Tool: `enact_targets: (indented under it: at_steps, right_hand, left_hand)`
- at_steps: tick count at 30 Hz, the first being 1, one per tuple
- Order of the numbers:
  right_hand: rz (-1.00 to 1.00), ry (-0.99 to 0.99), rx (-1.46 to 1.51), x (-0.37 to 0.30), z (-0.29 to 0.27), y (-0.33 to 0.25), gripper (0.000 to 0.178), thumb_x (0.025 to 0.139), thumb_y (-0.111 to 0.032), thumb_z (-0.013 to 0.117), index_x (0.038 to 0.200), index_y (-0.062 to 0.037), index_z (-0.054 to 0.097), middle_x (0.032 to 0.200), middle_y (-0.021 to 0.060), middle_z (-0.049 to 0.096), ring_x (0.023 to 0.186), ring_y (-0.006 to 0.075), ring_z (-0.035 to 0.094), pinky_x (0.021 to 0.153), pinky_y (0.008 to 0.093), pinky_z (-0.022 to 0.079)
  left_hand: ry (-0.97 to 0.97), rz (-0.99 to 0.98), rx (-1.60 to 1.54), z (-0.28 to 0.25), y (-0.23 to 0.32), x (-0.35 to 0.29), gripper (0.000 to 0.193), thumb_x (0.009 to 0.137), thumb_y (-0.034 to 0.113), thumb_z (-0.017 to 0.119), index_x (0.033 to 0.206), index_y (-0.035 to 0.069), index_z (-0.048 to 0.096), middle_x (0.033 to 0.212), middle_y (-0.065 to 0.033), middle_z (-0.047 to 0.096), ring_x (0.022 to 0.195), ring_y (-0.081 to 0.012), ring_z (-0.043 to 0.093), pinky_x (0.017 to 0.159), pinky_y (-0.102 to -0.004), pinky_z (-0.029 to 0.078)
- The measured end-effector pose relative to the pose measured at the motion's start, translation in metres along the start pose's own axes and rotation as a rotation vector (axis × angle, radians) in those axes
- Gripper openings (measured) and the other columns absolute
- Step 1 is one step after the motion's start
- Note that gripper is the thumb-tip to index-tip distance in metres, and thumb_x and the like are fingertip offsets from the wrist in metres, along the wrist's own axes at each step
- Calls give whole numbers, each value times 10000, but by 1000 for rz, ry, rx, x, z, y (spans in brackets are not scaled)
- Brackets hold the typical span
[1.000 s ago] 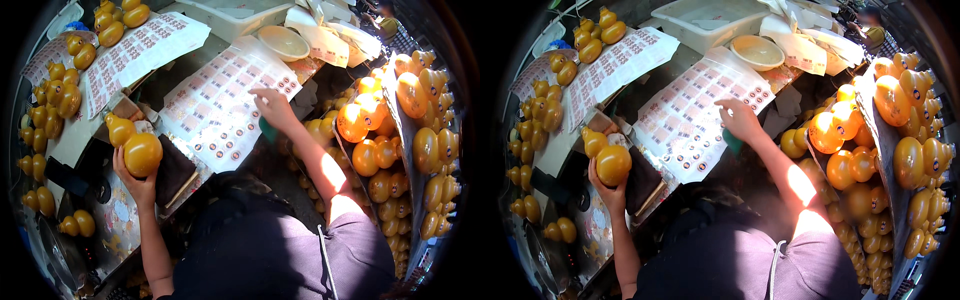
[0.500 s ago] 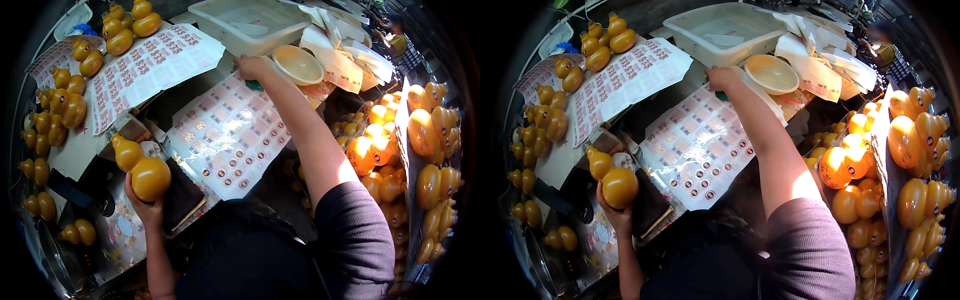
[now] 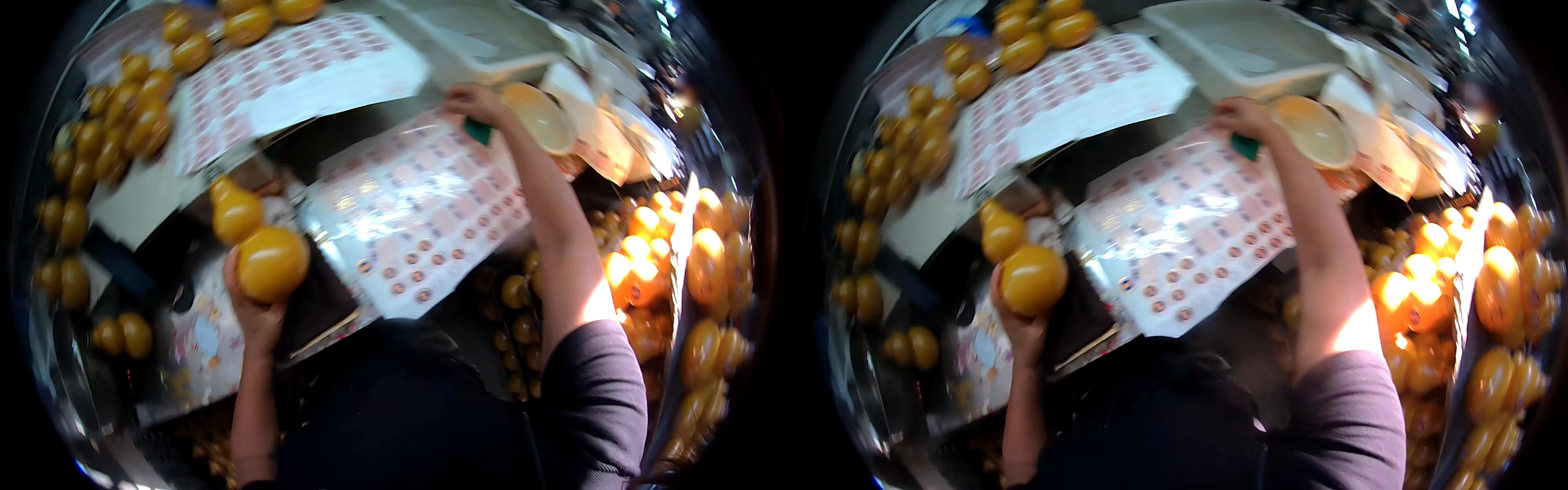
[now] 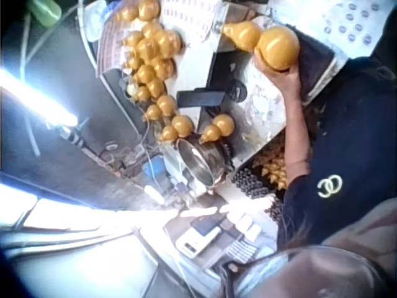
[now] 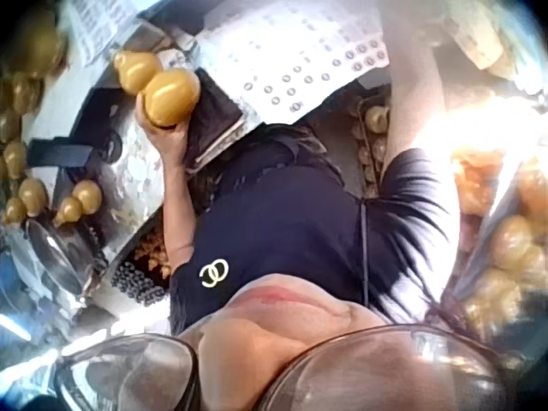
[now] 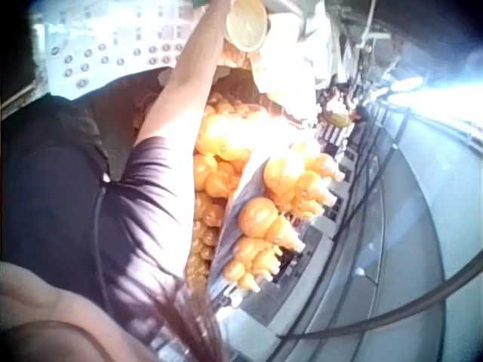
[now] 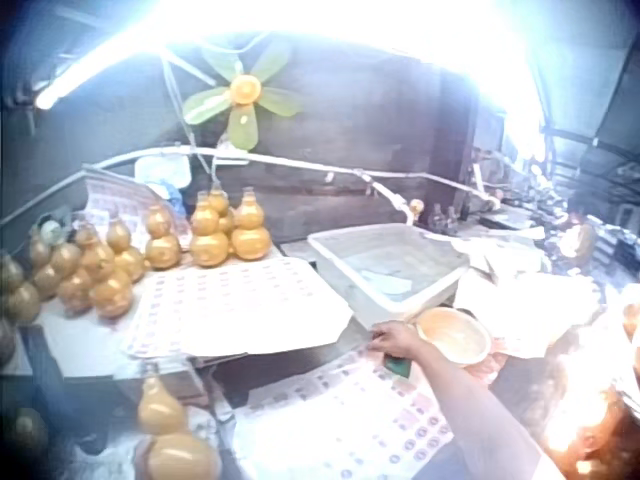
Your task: The person repeatedly picks up yellow gourd-shaped objects, rubs their surfaces with a green cloth, and places them back on a metal counter. The person also applies small round stickers to some of the gourds. The gourds are arranged in rows on the counter.
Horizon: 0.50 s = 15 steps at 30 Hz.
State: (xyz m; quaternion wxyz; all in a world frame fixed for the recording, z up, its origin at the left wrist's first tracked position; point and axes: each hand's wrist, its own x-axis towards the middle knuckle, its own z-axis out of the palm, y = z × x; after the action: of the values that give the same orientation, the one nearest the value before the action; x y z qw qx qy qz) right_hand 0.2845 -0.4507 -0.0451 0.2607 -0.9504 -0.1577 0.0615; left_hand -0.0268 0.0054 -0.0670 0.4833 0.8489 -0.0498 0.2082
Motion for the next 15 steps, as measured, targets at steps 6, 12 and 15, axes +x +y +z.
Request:
enact_targets:
  at_steps: [6, 12, 15]
  right_hand:
    - [-16, 328, 298, -23, 3, -37, 239, 863, -236, 647, 956, -22, 697, 838, 23, 675, 778, 94, 596, 726, 253, 477]
    - [-130, 108, 406, -60, 0, -119, 173, 867, -173, 638, 935, -14, 648, 817, 23, 647, 784, 77, 573, 731, 253, 470]
    - [-230, -164, 394, -83, 1, -195, 137, 871, -140, 619, 931, -19, 640, 796, 13, 636, 754, 77, 563, 716, 258, 469]
  left_hand:
    - [-7, 86, 123, -7, 17, 8, 921, 688, 164, 825, 1432, 75, 289, 1402, -157, 384, 1271, -315, 426, 1069, -402, 342]
    - [-30, 26, 80, -13, 34, 12, 952, 678, 123, 823, 1459, 101, 279, 1381, -156, 418, 1275, -314, 436, 1066, -398, 356]
    - [-33, 18, 130, -21, 45, 15, 948, 663, 100, 823, 1455, 108, 303, 1351, -152, 453, 1245, -313, 467, 1050, -385, 375]
